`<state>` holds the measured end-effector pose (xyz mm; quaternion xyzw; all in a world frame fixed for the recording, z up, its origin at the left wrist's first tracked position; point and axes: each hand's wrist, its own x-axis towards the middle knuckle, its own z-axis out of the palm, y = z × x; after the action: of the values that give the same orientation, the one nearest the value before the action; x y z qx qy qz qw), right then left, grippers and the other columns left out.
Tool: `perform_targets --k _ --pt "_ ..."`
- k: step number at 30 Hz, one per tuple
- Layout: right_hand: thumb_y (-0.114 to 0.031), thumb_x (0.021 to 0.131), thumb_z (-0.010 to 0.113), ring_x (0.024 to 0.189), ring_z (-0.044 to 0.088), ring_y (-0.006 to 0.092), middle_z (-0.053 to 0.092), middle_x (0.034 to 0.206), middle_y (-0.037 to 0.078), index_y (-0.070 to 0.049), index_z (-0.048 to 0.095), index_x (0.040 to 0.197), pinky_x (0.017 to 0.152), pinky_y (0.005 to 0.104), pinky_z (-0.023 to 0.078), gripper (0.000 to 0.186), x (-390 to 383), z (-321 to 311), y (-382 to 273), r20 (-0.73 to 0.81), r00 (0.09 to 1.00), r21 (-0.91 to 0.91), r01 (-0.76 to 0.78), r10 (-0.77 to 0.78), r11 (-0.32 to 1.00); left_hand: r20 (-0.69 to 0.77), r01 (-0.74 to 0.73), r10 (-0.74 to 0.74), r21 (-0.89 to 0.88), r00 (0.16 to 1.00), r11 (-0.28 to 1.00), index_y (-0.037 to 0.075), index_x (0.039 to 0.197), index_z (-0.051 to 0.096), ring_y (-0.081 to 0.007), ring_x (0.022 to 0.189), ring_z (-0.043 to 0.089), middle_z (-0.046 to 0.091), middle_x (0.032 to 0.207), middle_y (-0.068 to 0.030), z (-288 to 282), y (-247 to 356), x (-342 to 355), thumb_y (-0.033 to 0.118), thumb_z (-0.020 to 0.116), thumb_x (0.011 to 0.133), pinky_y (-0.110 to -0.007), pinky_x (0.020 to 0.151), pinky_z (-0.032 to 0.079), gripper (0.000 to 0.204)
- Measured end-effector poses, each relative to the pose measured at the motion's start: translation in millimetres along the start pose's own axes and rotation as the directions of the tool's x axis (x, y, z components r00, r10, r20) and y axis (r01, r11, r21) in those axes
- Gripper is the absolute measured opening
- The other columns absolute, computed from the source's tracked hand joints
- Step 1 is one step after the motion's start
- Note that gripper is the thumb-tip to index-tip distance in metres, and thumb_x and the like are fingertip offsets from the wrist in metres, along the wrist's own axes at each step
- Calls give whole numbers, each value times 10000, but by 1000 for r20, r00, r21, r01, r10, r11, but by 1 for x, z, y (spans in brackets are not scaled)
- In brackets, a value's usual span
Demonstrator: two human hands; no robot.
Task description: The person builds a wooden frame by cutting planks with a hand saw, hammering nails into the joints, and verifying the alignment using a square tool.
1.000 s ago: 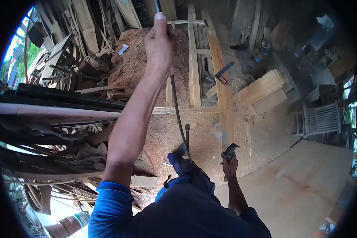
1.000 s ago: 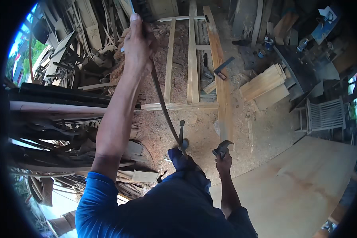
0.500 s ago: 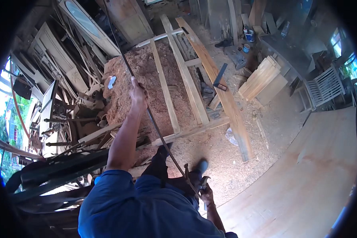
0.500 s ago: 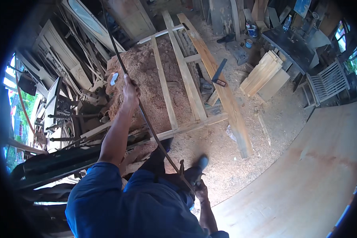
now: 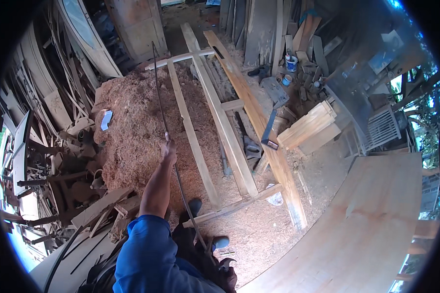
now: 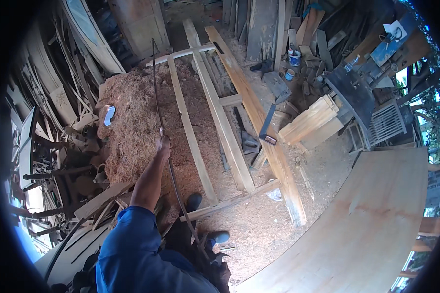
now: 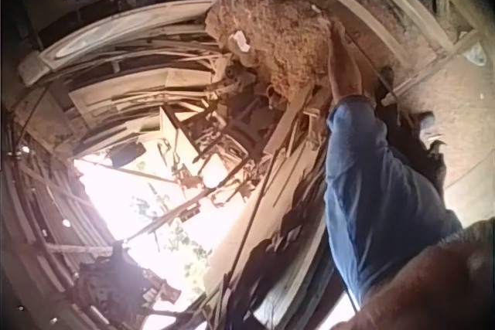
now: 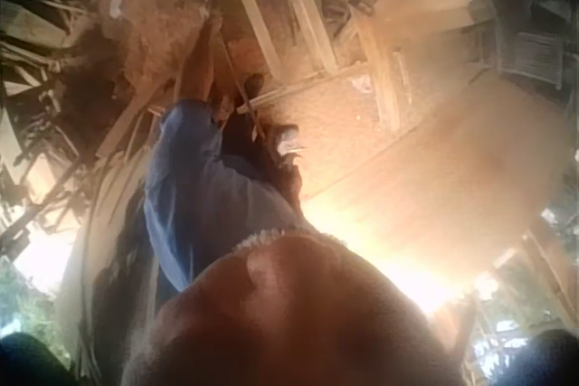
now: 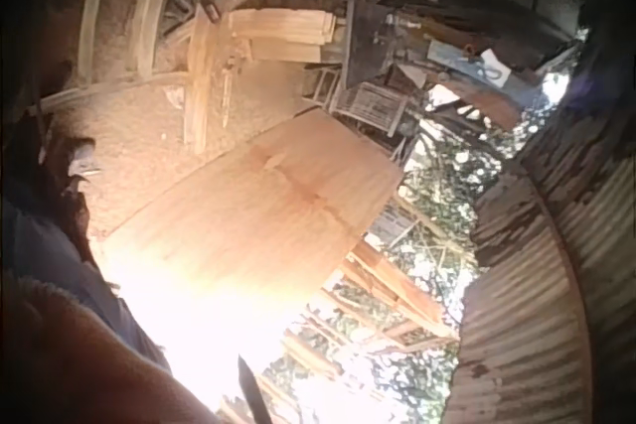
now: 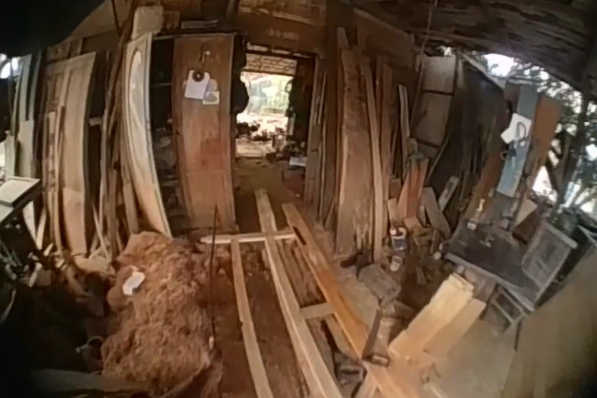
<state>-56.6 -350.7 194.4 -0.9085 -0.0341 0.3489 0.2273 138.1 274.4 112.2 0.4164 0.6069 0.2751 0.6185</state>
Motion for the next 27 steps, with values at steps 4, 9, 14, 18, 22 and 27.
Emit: perform_targets --k 4,9,14,18,22,27 --pt "-368 863 661 720 658 419 662 753 196 -58 574 892 629 505 498 323 34 23 -21 -127 991 -49 24 -30 999 -49 92 -88 108 995 990 191 677 436 -113 367 304 341 502 53 17 -13 53 620 347 1002 -296 342 205 546" --pt "-410 854 636 830 663 454 677 866 263 -1 602 954 736 535 508 422 76 22 -24 -17 994 -69 -106 105 992 33 106 -106 -4 994 994 135 605 448 -149 433 343 344 506 0 43 -15 43 675 356 975 -357 402 256 661" --pt "-406 862 642 826 663 455 675 868 260 2 597 948 736 537 507 419 84 36 -33 -30 998 -54 -65 64 996 31 204 -206 41 978 978 160 629 437 -143 402 357 392 516 12 32 3 43 706 349 957 -329 377 271 643" --pt "-421 869 658 832 657 456 665 872 256 -6 573 942 726 538 502 430 84 41 -15 -18 999 -84 -37 35 996 69 191 -191 -2 979 982 158 638 446 -148 403 353 381 522 11 36 -12 42 713 347 953 -334 381 273 646" --pt "-442 887 651 835 652 459 662 874 261 -7 563 925 721 544 494 445 88 38 3 -8 998 -73 -62 61 995 60 88 -93 82 994 993 183 698 456 -114 365 316 357 505 31 45 -52 54 583 328 1019 -312 333 218 529" --pt "-335 849 722 677 646 428 648 725 213 -19 540 903 605 513 485 369 106 6 -25 -215 973 -40 -97 87 994 164 189 -189 15 968 982 182 768 474 -175 389 429 423 539 -1 40 -45 84 477 379 993 -306 339 321 383"
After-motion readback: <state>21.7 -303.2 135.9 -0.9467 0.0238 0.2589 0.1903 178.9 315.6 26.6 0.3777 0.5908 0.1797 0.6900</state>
